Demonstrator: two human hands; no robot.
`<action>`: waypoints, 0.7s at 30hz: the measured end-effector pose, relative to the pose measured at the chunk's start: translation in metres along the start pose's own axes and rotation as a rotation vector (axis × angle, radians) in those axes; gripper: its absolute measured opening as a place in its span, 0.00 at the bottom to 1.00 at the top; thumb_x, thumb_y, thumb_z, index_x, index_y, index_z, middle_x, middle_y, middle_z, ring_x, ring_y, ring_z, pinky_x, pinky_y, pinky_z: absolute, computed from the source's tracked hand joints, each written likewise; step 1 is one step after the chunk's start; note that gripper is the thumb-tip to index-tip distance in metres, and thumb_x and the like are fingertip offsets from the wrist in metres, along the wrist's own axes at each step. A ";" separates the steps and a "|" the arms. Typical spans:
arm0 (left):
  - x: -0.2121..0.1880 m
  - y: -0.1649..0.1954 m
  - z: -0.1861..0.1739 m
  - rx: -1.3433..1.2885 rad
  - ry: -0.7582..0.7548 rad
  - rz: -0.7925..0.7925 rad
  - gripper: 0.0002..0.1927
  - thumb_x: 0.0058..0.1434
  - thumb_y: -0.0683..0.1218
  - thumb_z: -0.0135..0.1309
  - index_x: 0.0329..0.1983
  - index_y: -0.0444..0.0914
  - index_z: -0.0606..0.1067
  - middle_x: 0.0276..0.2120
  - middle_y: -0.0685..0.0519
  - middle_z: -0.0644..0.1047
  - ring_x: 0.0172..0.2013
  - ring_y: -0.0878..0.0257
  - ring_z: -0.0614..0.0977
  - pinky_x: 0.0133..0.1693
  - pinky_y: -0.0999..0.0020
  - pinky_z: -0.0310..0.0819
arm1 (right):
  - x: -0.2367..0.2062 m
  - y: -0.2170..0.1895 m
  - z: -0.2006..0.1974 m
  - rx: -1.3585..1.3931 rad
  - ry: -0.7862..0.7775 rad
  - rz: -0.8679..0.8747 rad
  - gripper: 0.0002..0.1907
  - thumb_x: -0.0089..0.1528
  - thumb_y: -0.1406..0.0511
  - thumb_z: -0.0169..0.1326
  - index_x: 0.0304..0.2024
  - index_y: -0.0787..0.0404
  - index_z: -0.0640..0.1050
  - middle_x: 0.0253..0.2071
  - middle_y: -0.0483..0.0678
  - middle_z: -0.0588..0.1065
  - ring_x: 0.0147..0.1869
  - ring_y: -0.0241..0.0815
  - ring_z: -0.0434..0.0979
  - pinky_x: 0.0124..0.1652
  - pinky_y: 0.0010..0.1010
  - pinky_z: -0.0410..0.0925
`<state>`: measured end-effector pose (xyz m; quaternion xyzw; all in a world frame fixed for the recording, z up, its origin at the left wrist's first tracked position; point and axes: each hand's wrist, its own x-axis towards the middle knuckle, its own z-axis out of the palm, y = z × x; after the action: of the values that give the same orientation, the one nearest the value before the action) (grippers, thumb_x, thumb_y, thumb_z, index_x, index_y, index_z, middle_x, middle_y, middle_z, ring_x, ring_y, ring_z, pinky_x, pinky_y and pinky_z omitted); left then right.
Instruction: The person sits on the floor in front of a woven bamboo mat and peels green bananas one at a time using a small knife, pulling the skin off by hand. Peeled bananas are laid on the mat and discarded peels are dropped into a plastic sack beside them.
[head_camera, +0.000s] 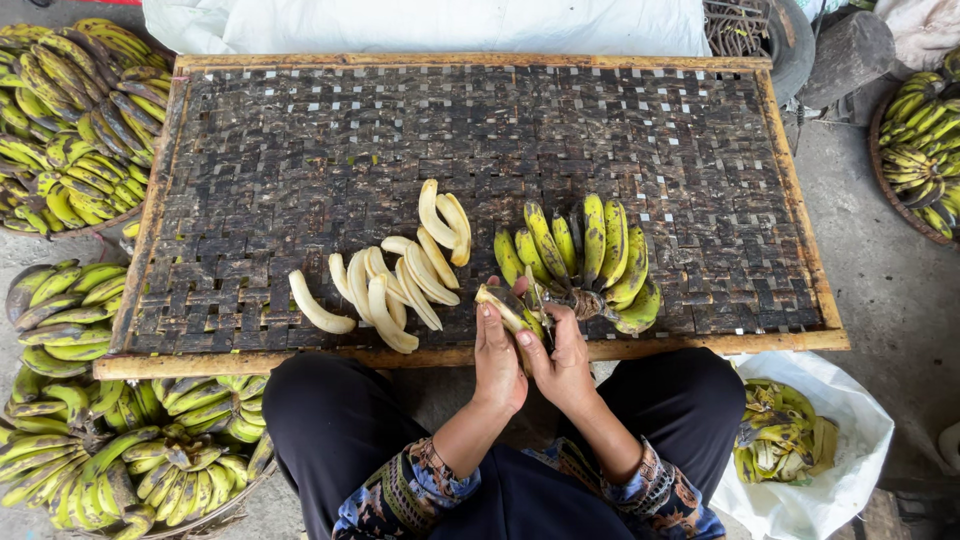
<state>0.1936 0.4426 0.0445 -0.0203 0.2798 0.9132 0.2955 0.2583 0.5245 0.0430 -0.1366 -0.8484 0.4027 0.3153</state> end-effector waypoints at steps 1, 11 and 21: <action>0.001 -0.002 -0.004 0.001 -0.008 0.019 0.36 0.69 0.64 0.44 0.75 0.45 0.54 0.65 0.48 0.70 0.63 0.57 0.71 0.63 0.59 0.67 | -0.001 0.002 0.001 -0.016 -0.008 0.017 0.20 0.67 0.63 0.57 0.56 0.65 0.69 0.45 0.58 0.76 0.46 0.52 0.79 0.46 0.38 0.71; 0.025 -0.016 -0.039 -0.050 0.145 -0.112 0.21 0.73 0.53 0.43 0.64 0.39 0.68 0.57 0.49 0.74 0.55 0.58 0.78 0.57 0.62 0.74 | -0.015 0.030 0.023 0.481 0.111 0.311 0.09 0.73 0.65 0.50 0.51 0.64 0.73 0.43 0.44 0.74 0.45 0.32 0.71 0.45 0.26 0.68; 0.026 -0.008 -0.031 0.168 -0.013 -0.117 0.26 0.77 0.58 0.39 0.65 0.33 0.65 0.55 0.46 0.75 0.55 0.59 0.78 0.56 0.65 0.76 | -0.001 0.026 -0.004 0.491 0.096 0.339 0.08 0.71 0.64 0.52 0.49 0.62 0.75 0.41 0.40 0.74 0.44 0.27 0.69 0.46 0.21 0.67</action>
<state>0.1726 0.4457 0.0092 -0.0056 0.3518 0.8679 0.3507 0.2614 0.5434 0.0242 -0.2147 -0.6749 0.6358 0.3068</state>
